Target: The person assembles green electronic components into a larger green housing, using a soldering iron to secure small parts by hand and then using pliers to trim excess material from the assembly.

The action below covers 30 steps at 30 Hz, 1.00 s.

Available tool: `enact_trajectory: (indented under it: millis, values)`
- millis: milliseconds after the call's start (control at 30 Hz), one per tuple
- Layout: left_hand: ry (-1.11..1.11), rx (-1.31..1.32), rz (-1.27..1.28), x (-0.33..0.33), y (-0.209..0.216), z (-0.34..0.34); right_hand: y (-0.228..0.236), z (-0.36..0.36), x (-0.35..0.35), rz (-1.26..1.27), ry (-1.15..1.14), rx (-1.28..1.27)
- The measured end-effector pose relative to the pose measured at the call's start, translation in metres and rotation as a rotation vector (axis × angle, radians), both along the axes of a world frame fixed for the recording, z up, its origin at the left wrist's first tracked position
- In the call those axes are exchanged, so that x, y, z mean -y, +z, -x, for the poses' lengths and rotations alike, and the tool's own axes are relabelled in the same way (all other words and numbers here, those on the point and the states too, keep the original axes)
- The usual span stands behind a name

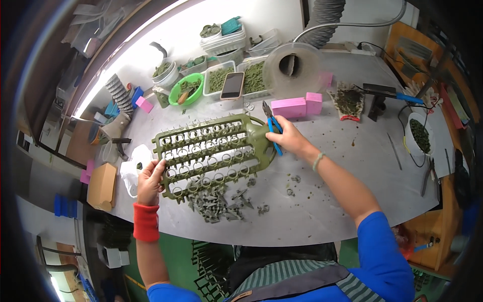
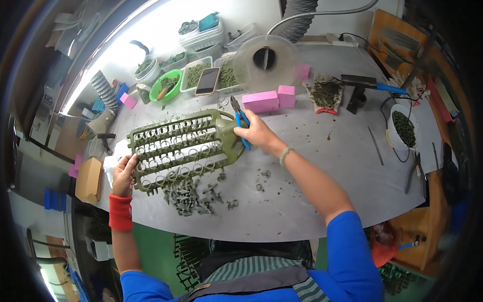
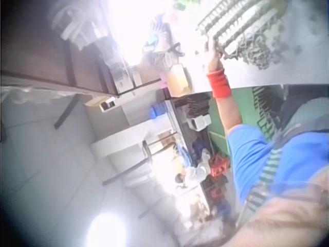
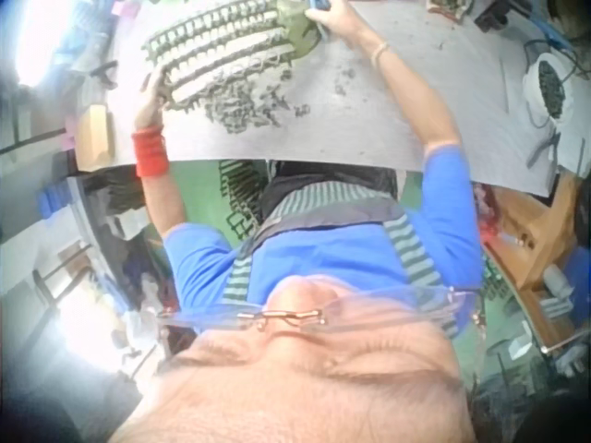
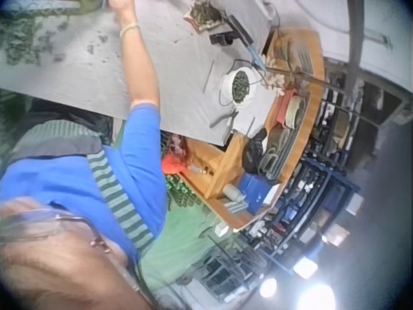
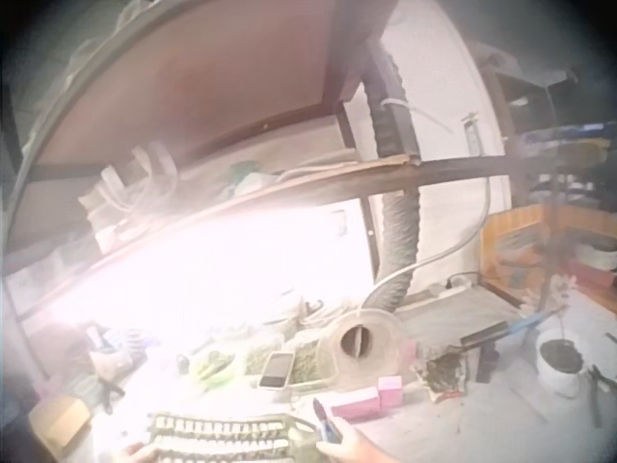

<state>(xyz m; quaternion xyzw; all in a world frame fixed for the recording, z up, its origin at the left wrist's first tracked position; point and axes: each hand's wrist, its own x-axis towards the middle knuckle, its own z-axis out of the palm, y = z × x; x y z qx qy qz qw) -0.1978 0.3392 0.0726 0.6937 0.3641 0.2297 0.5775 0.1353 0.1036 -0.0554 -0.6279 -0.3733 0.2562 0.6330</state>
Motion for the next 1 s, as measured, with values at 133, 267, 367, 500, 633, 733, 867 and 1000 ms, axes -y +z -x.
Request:
enact_trajectory:
  millis: [133, 267, 367, 500, 633, 733, 867, 1000]
  values:
    - [0.052, 0.100, 0.036, -0.005, -0.015, 0.002, 0.003, 0.001, -0.017, 0.090, -0.022, 0.086]
    - [0.033, 0.272, 0.080, -0.004, -0.021, -0.005, 0.007, 0.015, 0.028, 0.065, -0.188, 0.406]
    - [0.060, 0.272, 0.074, 0.013, -0.022, -0.007, 0.040, 0.038, 0.086, 0.227, -0.125, 0.235]
    - [0.143, 0.304, 0.009, 0.033, -0.034, -0.005, 0.063, 0.066, 0.135, 0.525, 0.290, -0.354]
    - [0.166, 0.350, -0.014, 0.056, -0.043, -0.016, 0.057, 0.099, 0.150, 0.456, 0.361, -0.191]
    - [0.189, 0.361, -0.028, 0.067, -0.050, -0.016, 0.041, 0.113, 0.142, 0.385, 0.244, 0.145]
    - [0.191, 0.352, 0.002, 0.075, -0.057, -0.011, 0.034, 0.127, 0.127, 0.451, 0.095, 0.253]
    - [0.196, 0.381, 0.042, 0.077, -0.062, -0.009, 0.037, 0.131, 0.120, 0.470, 0.047, 0.282]
